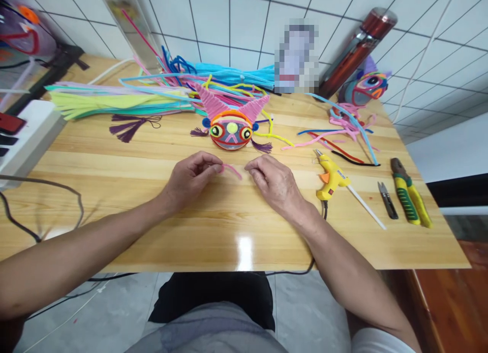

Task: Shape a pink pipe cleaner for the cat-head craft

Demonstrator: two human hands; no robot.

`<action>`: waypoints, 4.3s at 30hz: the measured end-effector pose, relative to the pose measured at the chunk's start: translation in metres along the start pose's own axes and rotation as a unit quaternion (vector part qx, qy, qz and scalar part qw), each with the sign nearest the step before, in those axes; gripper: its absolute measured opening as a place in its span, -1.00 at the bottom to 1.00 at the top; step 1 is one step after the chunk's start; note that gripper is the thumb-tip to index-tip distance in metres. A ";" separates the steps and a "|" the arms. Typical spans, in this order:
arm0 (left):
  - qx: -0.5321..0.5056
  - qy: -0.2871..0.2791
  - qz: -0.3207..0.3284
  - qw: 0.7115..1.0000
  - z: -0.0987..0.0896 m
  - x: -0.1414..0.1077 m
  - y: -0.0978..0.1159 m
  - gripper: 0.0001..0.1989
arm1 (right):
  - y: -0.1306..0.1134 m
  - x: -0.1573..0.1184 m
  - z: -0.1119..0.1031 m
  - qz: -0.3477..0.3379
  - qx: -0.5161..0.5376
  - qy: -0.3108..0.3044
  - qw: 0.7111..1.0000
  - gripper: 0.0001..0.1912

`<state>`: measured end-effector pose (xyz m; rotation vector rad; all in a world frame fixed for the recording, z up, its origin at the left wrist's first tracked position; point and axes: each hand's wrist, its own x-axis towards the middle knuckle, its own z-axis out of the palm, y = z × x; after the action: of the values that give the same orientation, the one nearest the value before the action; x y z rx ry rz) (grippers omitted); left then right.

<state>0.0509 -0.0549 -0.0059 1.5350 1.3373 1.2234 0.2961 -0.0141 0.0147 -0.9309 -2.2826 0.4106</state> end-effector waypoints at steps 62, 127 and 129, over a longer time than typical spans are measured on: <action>0.005 -0.086 0.032 0.996 0.001 -0.009 0.015 -0.81 | -0.015 -0.005 0.011 -0.021 0.060 0.034 0.997 -0.80; 0.066 -0.073 0.078 0.992 -0.004 -0.003 0.008 -0.81 | -0.004 -0.002 0.011 -0.069 0.055 0.038 0.995 -0.86; 0.067 -0.074 0.072 0.992 -0.005 -0.003 0.008 -0.82 | -0.003 -0.002 0.011 -0.069 0.053 0.032 0.996 -0.86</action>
<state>0.0487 -0.0592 0.0025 1.8079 1.2505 1.1004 0.2883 -0.0185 0.0073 -0.7180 -2.2272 0.4311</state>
